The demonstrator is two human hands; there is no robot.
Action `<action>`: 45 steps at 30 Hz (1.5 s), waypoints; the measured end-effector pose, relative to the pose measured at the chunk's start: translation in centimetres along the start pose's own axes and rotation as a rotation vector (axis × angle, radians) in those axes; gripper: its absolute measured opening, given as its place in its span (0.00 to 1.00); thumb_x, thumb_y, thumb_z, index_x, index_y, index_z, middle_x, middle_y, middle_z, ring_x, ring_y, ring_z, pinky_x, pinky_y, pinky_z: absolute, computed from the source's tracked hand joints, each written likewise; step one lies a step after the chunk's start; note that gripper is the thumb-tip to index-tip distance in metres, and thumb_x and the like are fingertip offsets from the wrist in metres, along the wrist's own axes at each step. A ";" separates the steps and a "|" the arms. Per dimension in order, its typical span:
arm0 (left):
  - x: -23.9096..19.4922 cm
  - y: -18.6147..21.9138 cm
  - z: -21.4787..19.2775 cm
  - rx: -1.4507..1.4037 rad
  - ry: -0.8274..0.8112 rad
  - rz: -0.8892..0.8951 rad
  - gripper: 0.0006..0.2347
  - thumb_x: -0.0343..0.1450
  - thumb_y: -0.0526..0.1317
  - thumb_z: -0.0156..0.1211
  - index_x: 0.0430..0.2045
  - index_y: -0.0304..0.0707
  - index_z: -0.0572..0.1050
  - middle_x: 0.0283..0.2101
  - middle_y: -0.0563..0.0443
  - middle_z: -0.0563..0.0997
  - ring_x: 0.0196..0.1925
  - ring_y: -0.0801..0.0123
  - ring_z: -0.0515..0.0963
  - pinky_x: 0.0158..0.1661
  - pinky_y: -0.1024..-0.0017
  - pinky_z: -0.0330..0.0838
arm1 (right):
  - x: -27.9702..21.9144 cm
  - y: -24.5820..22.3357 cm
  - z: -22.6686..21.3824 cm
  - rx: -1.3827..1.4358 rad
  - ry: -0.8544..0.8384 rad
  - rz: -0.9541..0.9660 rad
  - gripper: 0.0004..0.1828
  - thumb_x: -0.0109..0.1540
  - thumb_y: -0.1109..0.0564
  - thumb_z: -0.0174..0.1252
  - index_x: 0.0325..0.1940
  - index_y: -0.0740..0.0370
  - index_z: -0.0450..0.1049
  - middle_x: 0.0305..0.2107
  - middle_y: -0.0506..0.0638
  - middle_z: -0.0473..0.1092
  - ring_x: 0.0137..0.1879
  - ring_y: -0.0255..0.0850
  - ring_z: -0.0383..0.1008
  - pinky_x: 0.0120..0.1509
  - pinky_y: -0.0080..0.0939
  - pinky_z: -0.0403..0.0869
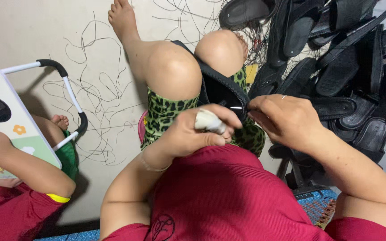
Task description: The person sits on the floor and sews a black sandal using a needle and thread. They hold the sandal on their lap and repeatedly push the needle through the sole and upper strap while pulling the thread tight.
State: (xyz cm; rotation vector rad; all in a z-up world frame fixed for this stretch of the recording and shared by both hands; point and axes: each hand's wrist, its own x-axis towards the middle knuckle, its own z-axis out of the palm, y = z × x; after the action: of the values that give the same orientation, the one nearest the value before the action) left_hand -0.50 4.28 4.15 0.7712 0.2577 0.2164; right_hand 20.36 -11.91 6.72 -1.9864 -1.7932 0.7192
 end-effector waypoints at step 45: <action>-3.4 -1.1 -3.0 0.668 0.245 -0.453 0.12 0.75 0.49 0.59 0.26 0.46 0.78 0.18 0.67 0.62 0.22 0.82 0.58 0.25 0.76 0.51 | -11.1 19.8 -3.5 -0.475 0.761 0.475 0.03 0.77 0.68 0.65 0.49 0.72 0.79 0.42 0.62 0.78 0.46 0.55 0.75 0.52 0.54 0.70</action>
State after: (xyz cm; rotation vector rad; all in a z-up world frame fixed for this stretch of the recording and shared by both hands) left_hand -4.58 4.55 1.82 1.3209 0.7495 -0.2234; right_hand 37.65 -25.11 -0.60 -2.5377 -1.0950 -0.3876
